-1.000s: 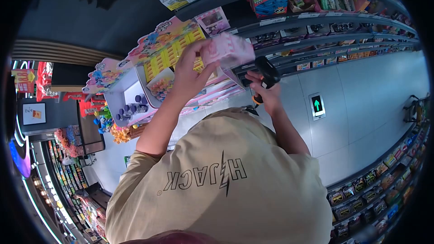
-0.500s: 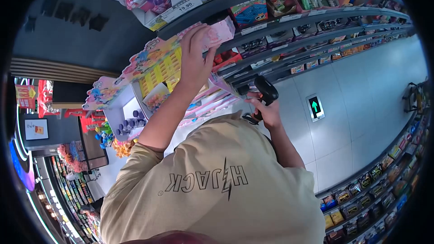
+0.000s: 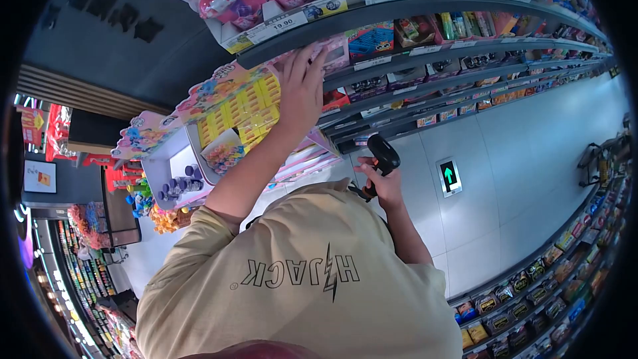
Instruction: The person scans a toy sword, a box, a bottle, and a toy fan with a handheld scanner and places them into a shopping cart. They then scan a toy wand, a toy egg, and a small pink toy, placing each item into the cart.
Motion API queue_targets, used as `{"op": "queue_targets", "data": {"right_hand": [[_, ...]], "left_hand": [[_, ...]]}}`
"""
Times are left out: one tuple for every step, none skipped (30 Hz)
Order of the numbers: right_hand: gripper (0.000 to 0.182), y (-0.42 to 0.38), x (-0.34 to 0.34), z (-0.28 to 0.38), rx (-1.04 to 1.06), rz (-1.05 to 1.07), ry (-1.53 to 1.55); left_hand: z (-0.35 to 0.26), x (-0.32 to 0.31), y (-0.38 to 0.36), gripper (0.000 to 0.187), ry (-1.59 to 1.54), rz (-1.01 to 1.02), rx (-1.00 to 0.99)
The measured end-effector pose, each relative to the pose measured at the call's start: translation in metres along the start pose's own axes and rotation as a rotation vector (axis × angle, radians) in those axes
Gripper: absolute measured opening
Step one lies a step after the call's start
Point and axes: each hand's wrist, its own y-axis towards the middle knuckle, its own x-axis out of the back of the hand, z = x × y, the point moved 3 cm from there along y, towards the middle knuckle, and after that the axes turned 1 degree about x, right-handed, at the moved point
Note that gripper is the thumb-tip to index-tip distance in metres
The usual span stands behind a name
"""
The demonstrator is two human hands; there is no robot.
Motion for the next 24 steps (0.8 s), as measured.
{"op": "queue_targets", "data": {"right_hand": [[0.027,0.0,-0.001,0.0,-0.003,0.001,-0.007],[0.027,0.002,-0.001,-0.002,-0.006,0.003,-0.015],[0.027,0.004,-0.001,-0.003,-0.01,0.009,-0.025],[0.025,0.007,-0.001,-0.006,-0.01,0.009,-0.051],[0.024,0.009,0.0,-0.01,-0.015,0.015,-0.08],[0.023,0.012,0.0,-0.015,-0.026,0.035,-0.114],[0.024,0.015,0.001,-0.022,-0.043,0.024,-0.149],[0.026,0.018,0.002,-0.029,-0.065,0.026,-0.189],[0.027,0.021,0.0,-0.035,-0.09,0.042,-0.234],[0.031,0.019,-0.009,-0.031,-0.164,0.056,-0.249],[0.031,0.021,-0.014,-0.036,-0.166,0.072,-0.275],[0.03,0.021,-0.018,-0.042,-0.17,0.09,-0.299],[0.03,0.021,-0.024,-0.045,-0.169,0.108,-0.324],[0.025,0.02,-0.037,-0.048,-0.198,0.11,-0.324],[0.023,0.016,-0.053,-0.045,-0.254,0.133,-0.359],[0.022,0.01,-0.072,-0.038,-0.307,0.158,-0.394],[0.02,0.01,-0.093,-0.039,-0.354,0.194,-0.426],[0.02,0.022,-0.089,-0.062,-0.355,0.28,-0.429],[0.02,0.037,-0.079,-0.089,-0.36,0.362,-0.436],[0.02,0.044,-0.088,-0.103,-0.335,0.465,-0.495],[0.021,0.048,-0.099,-0.115,-0.344,0.566,-0.569],[0.022,0.053,-0.1,-0.123,-0.338,0.624,-0.624],[0.022,0.06,-0.102,-0.132,-0.331,0.682,-0.679],[0.024,0.05,-0.136,-0.125,-0.399,0.806,-0.732]], "left_hand": [[-0.002,0.003,-0.006,0.05,-0.041,-0.011,0.0],[-0.003,0.007,-0.015,0.049,-0.097,-0.003,-0.007],[-0.003,0.013,-0.028,0.048,-0.15,0.002,-0.013],[-0.001,0.018,-0.043,0.047,-0.201,0.007,-0.016],[0.003,0.021,-0.063,0.047,-0.253,0.048,-0.018],[0.01,0.024,-0.089,0.047,-0.296,0.083,-0.009],[0.019,0.029,-0.115,0.047,-0.327,0.112,0.012],[0.031,0.035,-0.142,0.048,-0.306,0.179,0.08],[0.043,0.045,-0.172,0.048,-0.282,0.241,0.163],[0.054,0.058,-0.203,0.049,-0.259,0.297,0.254],[0.066,0.072,-0.236,0.05,-0.232,0.269,0.37],[0.075,0.09,-0.272,0.051,-0.207,0.236,0.488],[0.079,0.109,-0.306,0.052,-0.184,0.197,0.602],[0.081,0.132,-0.337,0.05,-0.118,0.147,0.687],[0.085,0.151,-0.369,0.05,-0.063,0.117,0.773],[0.083,0.164,-0.404,0.05,0.009,0.057,0.859],[0.082,0.183,-0.435,0.05,0.095,-0.009,0.94],[0.079,0.203,-0.46,0.05,0.094,-0.057,1.063],[0.073,0.218,-0.484,0.049,0.083,-0.114,1.186],[0.066,0.23,-0.512,0.047,0.15,-0.227,1.231],[0.053,0.244,-0.534,0.047,0.2,-0.289,1.295],[0.05,0.251,-0.543,0.047,0.223,-0.321,1.328],[0.047,0.258,-0.554,0.047,0.246,-0.354,1.361],[0.039,0.272,-0.573,0.045,0.277,-0.423,1.404]]}}
